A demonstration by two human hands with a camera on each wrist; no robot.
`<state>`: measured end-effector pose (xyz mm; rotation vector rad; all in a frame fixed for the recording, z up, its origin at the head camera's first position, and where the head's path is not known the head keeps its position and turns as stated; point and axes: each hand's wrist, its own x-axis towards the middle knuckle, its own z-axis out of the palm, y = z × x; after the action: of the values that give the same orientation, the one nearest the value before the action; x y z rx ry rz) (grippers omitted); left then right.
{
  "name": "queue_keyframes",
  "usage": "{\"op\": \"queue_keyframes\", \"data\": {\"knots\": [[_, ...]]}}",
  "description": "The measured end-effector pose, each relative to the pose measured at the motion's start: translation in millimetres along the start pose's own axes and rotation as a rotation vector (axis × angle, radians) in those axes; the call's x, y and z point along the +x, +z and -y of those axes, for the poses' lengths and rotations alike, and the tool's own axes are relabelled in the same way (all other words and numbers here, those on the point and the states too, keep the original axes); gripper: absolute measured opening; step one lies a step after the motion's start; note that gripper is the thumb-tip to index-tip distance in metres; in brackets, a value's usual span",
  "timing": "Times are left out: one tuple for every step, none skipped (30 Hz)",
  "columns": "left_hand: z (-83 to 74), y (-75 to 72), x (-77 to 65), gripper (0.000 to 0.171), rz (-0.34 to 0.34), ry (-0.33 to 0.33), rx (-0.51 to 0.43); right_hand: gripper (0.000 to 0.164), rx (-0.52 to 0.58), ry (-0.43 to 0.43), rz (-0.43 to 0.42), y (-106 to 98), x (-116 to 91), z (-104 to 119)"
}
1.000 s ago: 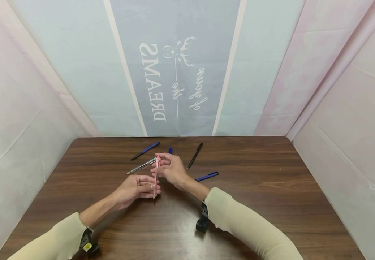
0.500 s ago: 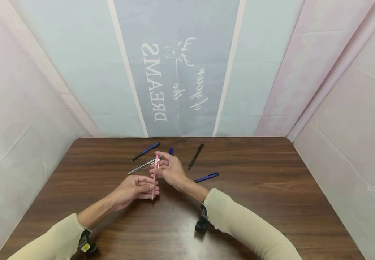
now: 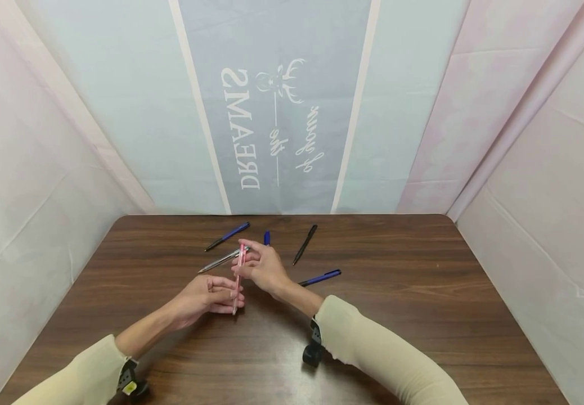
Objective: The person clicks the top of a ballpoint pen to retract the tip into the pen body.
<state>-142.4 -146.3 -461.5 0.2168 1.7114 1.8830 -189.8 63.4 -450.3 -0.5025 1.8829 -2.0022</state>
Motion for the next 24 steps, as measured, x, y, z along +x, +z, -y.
{"op": "queue_keyframes", "data": {"knots": [[0.4, -0.6, -0.5, 0.038, -0.003, -0.003, 0.0, 0.071, -0.011, 0.0, 0.003, 0.3, 0.3, -0.3], [0.9, -1.1, -1.1, 0.038, -0.004, -0.001, 0.003, 0.071, -0.015, 0.006, 0.006, 0.5, 0.7, -0.7], [1.0, -1.6, -1.7, 0.038, -0.008, 0.0, 0.005, 0.071, -0.022, 0.003, 0.01, 0.8, 0.9, -1.1], [1.6, -2.5, -2.2, 0.037, -0.011, 0.002, 0.009, 0.071, -0.021, 0.004, 0.015, 1.1, 1.4, -1.5], [1.9, -3.1, -2.9, 0.037, -0.019, 0.001, 0.013, 0.071, -0.021, 0.004, 0.019, 1.3, 1.8, -1.9], [1.9, -3.8, -3.7, 0.036, -0.024, 0.0, 0.016, 0.071, -0.023, 0.002, 0.021, 1.7, 2.3, -2.2], [1.8, -4.6, -4.5, 0.036, -0.029, -0.002, 0.02, 0.071, -0.023, 0.001, 0.022, 2.0, 2.7, -2.6], [1.6, -5.2, -5.2, 0.035, -0.032, -0.002, 0.024, 0.071, -0.022, 0.0, 0.022, 2.4, 3.1, -2.9], [1.5, -6.1, -6.0, 0.035, -0.035, -0.005, 0.028, 0.071, -0.025, -0.003, 0.022, 2.9, 3.7, -3.3], [1.1, -6.9, -7.0, 0.035, -0.037, -0.008, 0.033, 0.07, -0.033, -0.004, 0.021, 3.3, 4.2, -3.8], [0.5, -7.5, -8.0, 0.034, -0.04, -0.011, 0.038, 0.07, -0.046, -0.005, 0.018, 3.8, 4.4, -4.0], [-0.1, -8.2, -9.0, 0.034, -0.04, -0.012, 0.045, 0.069, -0.058, -0.007, 0.017, 4.4, 4.8, -4.4], [-0.7, -8.9, -10.0, 0.034, -0.041, -0.014, 0.051, 0.069, -0.069, -0.009, 0.016, 5.1, 5.2, -4.7], [-1.2, -9.6, -10.8, 0.034, -0.043, -0.015, 0.057, 0.069, -0.078, -0.01, 0.015, 5.9, 5.7, -5.0], [-1.7, -10.3, -11.8, 0.033, -0.045, -0.018, 0.063, 0.069, -0.084, -0.011, 0.015, 6.8, 6.1, -5.0], [-2.1, -10.9, -12.6, 0.033, -0.047, -0.02, 0.068, 0.069, -0.089, -0.009, 0.015, 7.7, 6.5, -5.1], [-2.4, -11.7, -13.3, 0.033, -0.049, -0.022, 0.071, 0.069, -0.088, -0.006, 0.015, 8.7, 6.9, -4.9], [-2.7, -12.5, -14.2, 0.033, -0.051, -0.025, 0.073, 0.069, -0.087, -0.004, 0.016, 9.8, 7.5, -5.0], [-2.9, -13.1, -15.1, 0.033, -0.052, -0.027, 0.074, 0.07, -0.087, -0.002, 0.017, 11.1, 8.1, -5.2], [-2.9, -13.9, -15.9, 0.033, -0.054, -0.03, 0.075, 0.07, -0.087, -0.001, 0.02, 12.3, 8.5, -5.5], [-3.0, -14.6, -17.0, 0.033, -0.055, -0.031, 0.076, 0.07, -0.092, -0.002, 0.022, 13.4, 9.1, -6.2], [-2.8, -15.4, -17.9, 0.034, -0.057, -0.033, 0.076, 0.07, -0.097, -0.004, 0.025, 14.5, 9.8, -7.3], [-2.6, -16.1, -19.0, 0.034, -0.059, -0.035, 0.075, 0.07, -0.101, -0.005, 0.026, 15.7, 10.5, -8.4], [-2.4, -16.8, -19.9, 0.034, -0.062, -0.037, 0.074, 0.07, -0.105, -0.006, 0.026, 17.0, 11.3, -9.5]]}}
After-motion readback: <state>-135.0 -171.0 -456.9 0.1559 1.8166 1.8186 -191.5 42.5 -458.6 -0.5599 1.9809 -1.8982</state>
